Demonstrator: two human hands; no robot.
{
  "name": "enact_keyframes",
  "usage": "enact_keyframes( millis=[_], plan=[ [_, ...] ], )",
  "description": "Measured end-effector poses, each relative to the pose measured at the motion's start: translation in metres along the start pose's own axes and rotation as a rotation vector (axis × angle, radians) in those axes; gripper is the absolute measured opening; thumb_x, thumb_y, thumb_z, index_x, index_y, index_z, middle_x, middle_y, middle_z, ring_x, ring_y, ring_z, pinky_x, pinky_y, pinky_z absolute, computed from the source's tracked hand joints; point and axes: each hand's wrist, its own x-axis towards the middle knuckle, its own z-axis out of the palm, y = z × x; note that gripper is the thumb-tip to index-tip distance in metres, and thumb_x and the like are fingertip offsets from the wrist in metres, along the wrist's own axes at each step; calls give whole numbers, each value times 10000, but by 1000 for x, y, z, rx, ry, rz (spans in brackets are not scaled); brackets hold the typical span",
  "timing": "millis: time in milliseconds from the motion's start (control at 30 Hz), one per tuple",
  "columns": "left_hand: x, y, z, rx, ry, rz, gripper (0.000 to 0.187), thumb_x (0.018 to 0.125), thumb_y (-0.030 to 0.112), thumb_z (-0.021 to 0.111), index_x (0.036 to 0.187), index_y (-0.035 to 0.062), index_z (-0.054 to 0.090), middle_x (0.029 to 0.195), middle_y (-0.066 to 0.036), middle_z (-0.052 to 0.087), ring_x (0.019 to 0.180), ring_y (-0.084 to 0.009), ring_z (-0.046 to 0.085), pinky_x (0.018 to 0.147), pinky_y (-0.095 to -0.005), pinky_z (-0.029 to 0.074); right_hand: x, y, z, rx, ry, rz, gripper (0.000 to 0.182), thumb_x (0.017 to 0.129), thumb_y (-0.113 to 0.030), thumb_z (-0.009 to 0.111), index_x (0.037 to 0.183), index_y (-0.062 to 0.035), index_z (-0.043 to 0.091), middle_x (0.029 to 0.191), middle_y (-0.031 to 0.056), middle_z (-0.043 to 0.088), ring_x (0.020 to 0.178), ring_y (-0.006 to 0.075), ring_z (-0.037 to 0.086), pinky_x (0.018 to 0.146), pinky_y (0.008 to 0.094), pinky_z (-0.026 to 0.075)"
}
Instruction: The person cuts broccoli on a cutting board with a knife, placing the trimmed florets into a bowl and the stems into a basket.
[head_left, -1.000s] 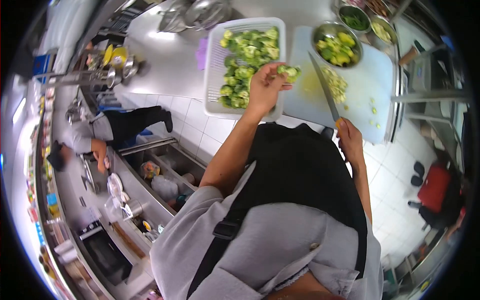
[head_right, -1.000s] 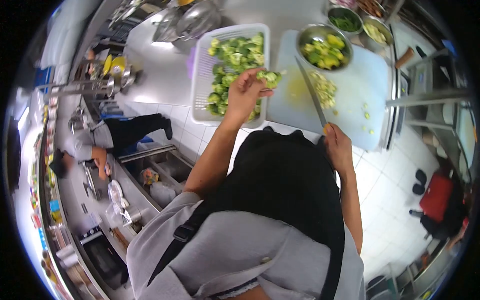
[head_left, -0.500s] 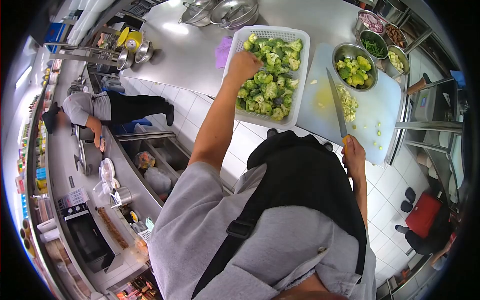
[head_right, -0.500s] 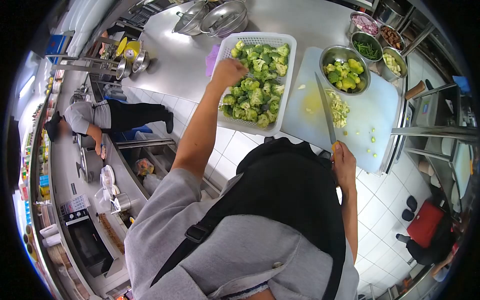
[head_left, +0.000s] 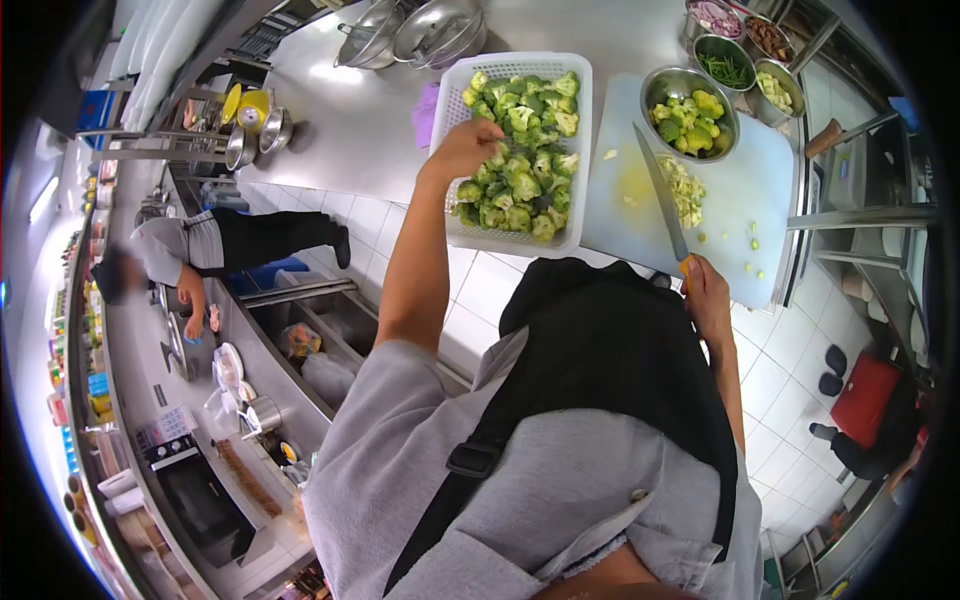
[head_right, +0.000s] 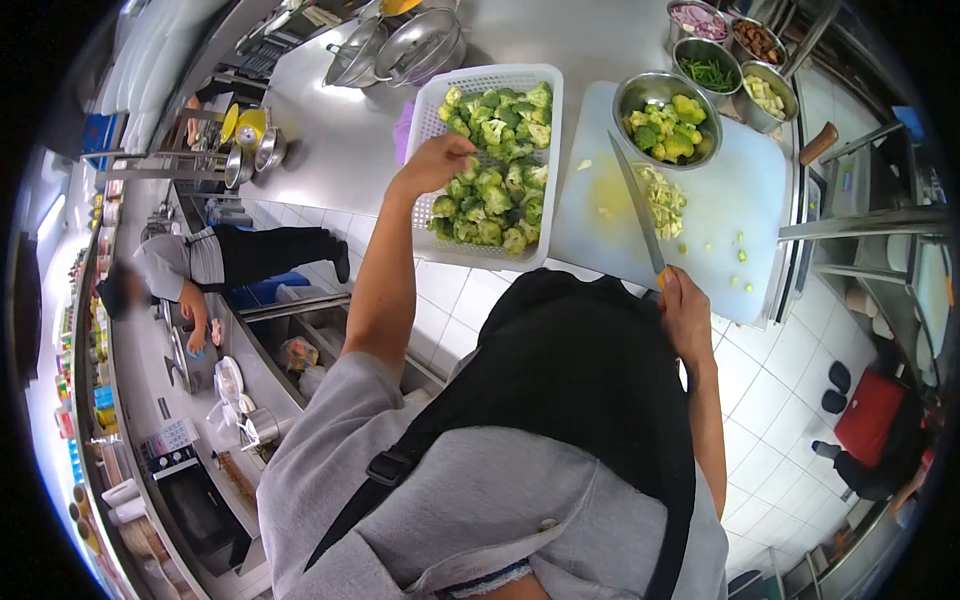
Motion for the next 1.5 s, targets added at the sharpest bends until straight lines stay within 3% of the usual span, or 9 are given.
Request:
enact_keyframes(
  millis=[133, 233, 367, 500, 600, 633, 833, 1033, 1500],
  plan=[
    [-33, 31, -5, -372, 125, 118, 300, 1057, 110, 680, 1347, 34, 686, 973, -12, 691, 965, -143, 687, 978, -355, 584, 0, -4, -1, 23, 1, 31, 388, 1136, -308, 486, 1203, 17, 686, 718, 99, 586, 653, 208, 571, 660, 383, 485],
    [-68, 97, 18, -991, -56, 4, 327, 1109, 165, 622, 1402, 24, 650, 857, 43, 558, 902, -122, 675, 1058, -432, 596, 1, -3, 0, 28, 14, 4, 397, 1131, -320, 502, 1249, 8, 693, 726, 103, 608, 668, 210, 589, 673, 381, 495],
    [-69, 126, 80, -1272, -209, 67, 373, 1114, 156, 597, 1448, -9, 602, 926, 15, 588, 974, -169, 727, 1080, -466, 595, 6, 0, 0, -15, 38, -77, 402, 1128, -332, 515, 1264, 0, 696, 733, 119, 634, 680, 227, 612, 695, 392, 507],
    [-67, 135, 155, -1040, -318, 66, 390, 1059, 41, 610, 1444, -13, 611, 1355, -123, 682, 1033, -197, 725, 1023, -390, 594, 5, -6, -4, -15, 13, -46, 404, 1127, -337, 519, 1262, 1, 694, 737, 135, 642, 690, 258, 629, 723, 406, 516],
    [-66, 142, 189, -619, -246, 93, 418, 1013, 76, 703, 1411, -29, 631, 1278, -136, 706, 1020, -208, 728, 948, -367, 598, 4, -12, -7, -4, -6, -28, 404, 1125, -337, 521, 1253, 6, 692, 735, 141, 639, 697, 274, 636, 734, 412, 518],
    [-61, 137, 201, -437, -116, 200, 470, 925, 138, 820, 1334, -29, 657, 1047, -151, 753, 908, -214, 742, 823, -371, 616, 3, -14, -8, -5, -14, -23, 402, 1126, -335, 521, 1250, 7, 691, 735, 142, 639, 700, 276, 638, 735, 413, 519],
    [-62, 140, 224, -67, 61, 95, 399, 900, 173, 880, 1122, -72, 658, 902, -118, 752, 828, -181, 722, 748, -345, 610, -1, -17, -8, 0, -24, -26, 382, 1131, -321, 512, 1212, 9, 687, 730, 136, 631, 687, 274, 621, 722, 409, 513],
    [-56, 121, 246, -505, 76, -19, 440, 879, 218, 903, 1050, -56, 604, 832, -158, 733, 683, -205, 745, 592, -353, 586, -16, -17, -7, 65, -21, -31, 349, 1132, -300, 525, 1174, 9, 683, 714, 130, 607, 656, 261, 578, 693, 411, 498],
    [-54, 129, 242, -495, 74, -27, 434, 895, 208, 900, 1023, -72, 593, 792, -134, 714, 636, -174, 728, 532, -316, 571, -19, -22, -6, 57, -40, -15, 358, 1134, -316, 533, 1178, 6, 684, 716, 133, 617, 671, 258, 614, 700, 399, 510]
  ],
)
